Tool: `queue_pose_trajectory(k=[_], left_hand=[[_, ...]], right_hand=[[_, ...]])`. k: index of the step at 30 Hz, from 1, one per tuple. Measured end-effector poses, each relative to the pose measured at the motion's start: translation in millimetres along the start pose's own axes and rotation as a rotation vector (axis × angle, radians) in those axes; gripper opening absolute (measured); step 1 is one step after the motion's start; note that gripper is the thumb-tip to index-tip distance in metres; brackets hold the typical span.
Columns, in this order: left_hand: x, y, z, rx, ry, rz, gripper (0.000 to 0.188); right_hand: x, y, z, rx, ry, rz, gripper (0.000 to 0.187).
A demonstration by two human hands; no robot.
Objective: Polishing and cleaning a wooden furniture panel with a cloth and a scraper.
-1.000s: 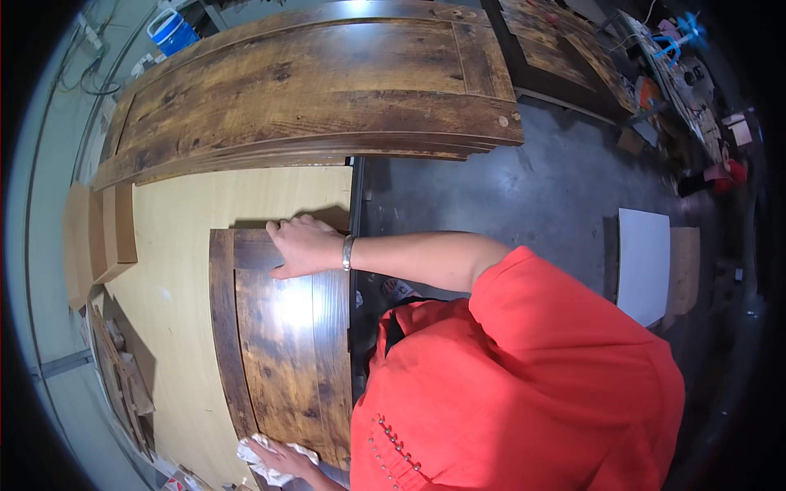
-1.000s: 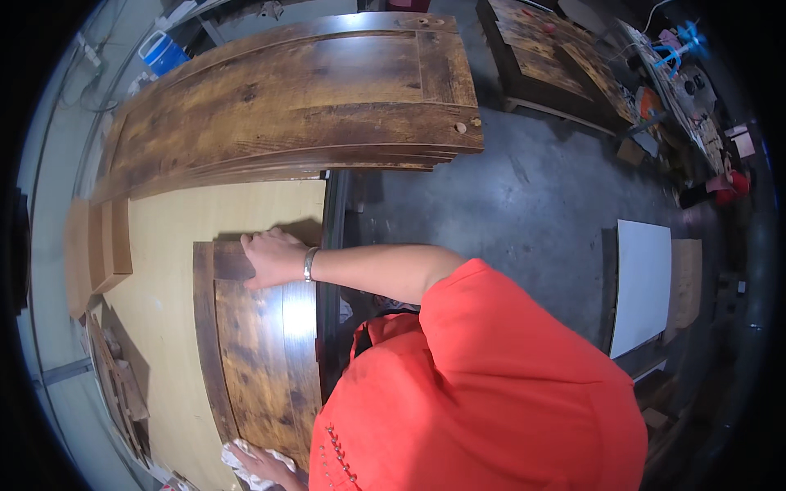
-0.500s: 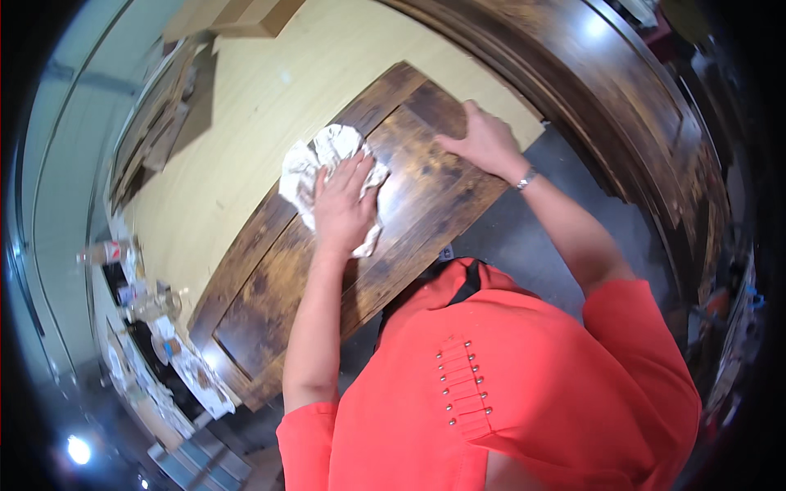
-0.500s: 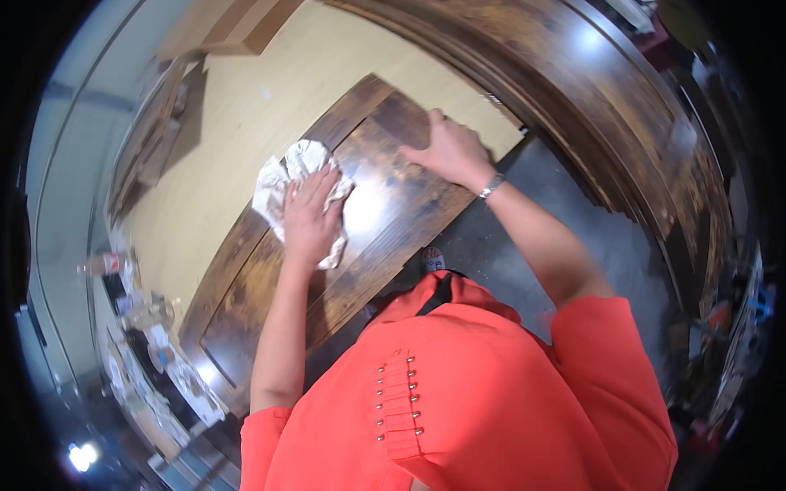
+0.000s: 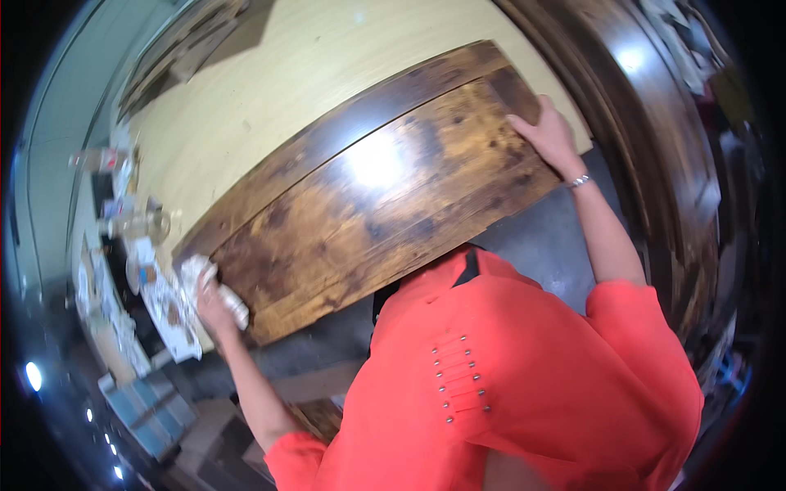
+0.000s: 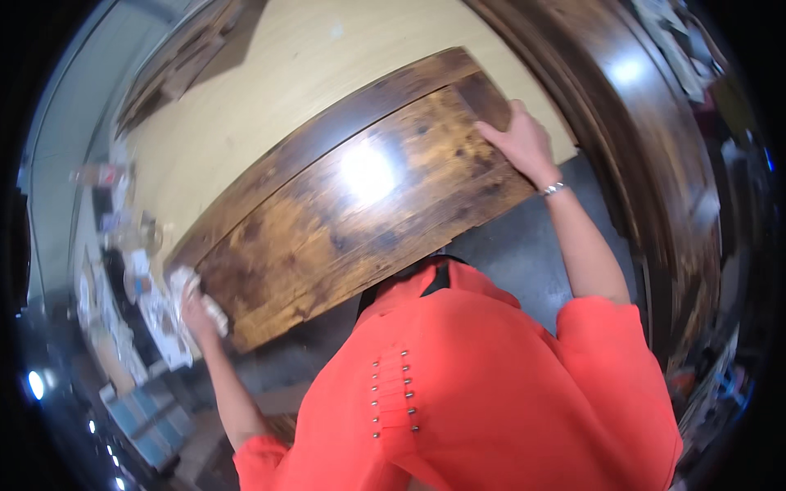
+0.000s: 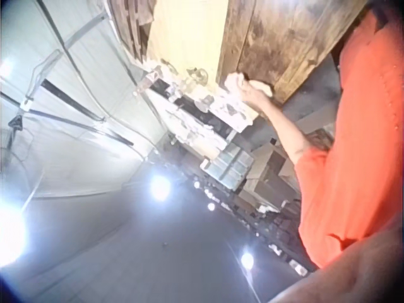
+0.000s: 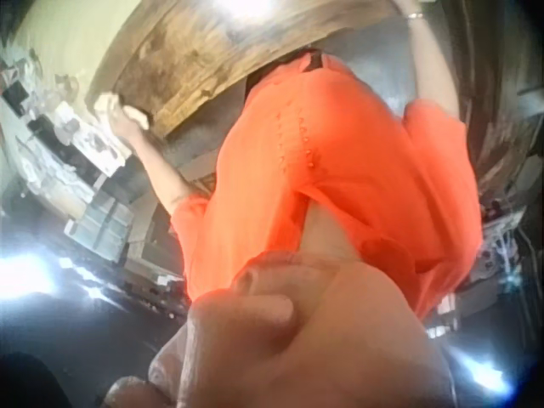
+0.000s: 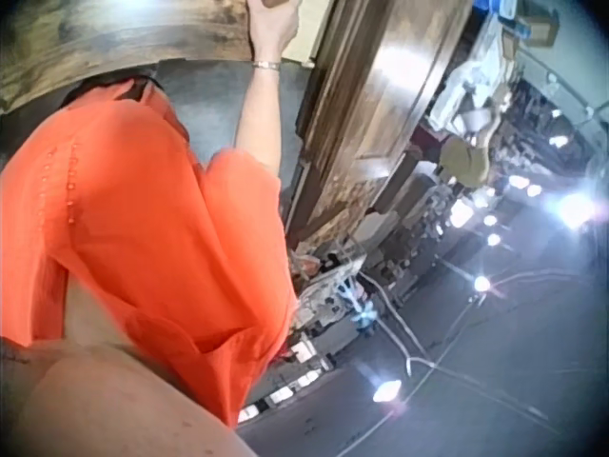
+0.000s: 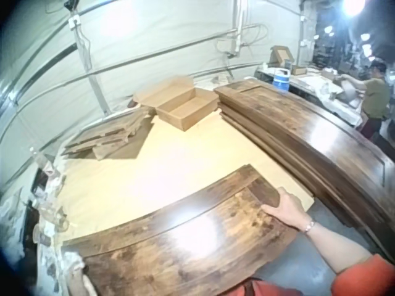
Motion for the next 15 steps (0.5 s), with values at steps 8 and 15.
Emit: queue_pose_trajectory(k=[8, 15], left_hand=[[-30, -48, -3, -0.252, 0.054, -0.217, 0.036], [-10, -35, -86, -0.133, -0.149, -0.551, 0.033]], right_hand=[[39, -5, -16, 0.158, 0.029, -0.029, 0.071], [27, -10, -39, 0.270, 0.031, -0.181, 0.049]])
Point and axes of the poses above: each hand's wrist, its own z-axis away from the middle knuckle, its own x-axis out of the palm, y = z × x, the point moved 2 cm from there along -z, towards the middle knuckle, and after that the axes turned 9 degrees about -y, right-handed, at the moved point
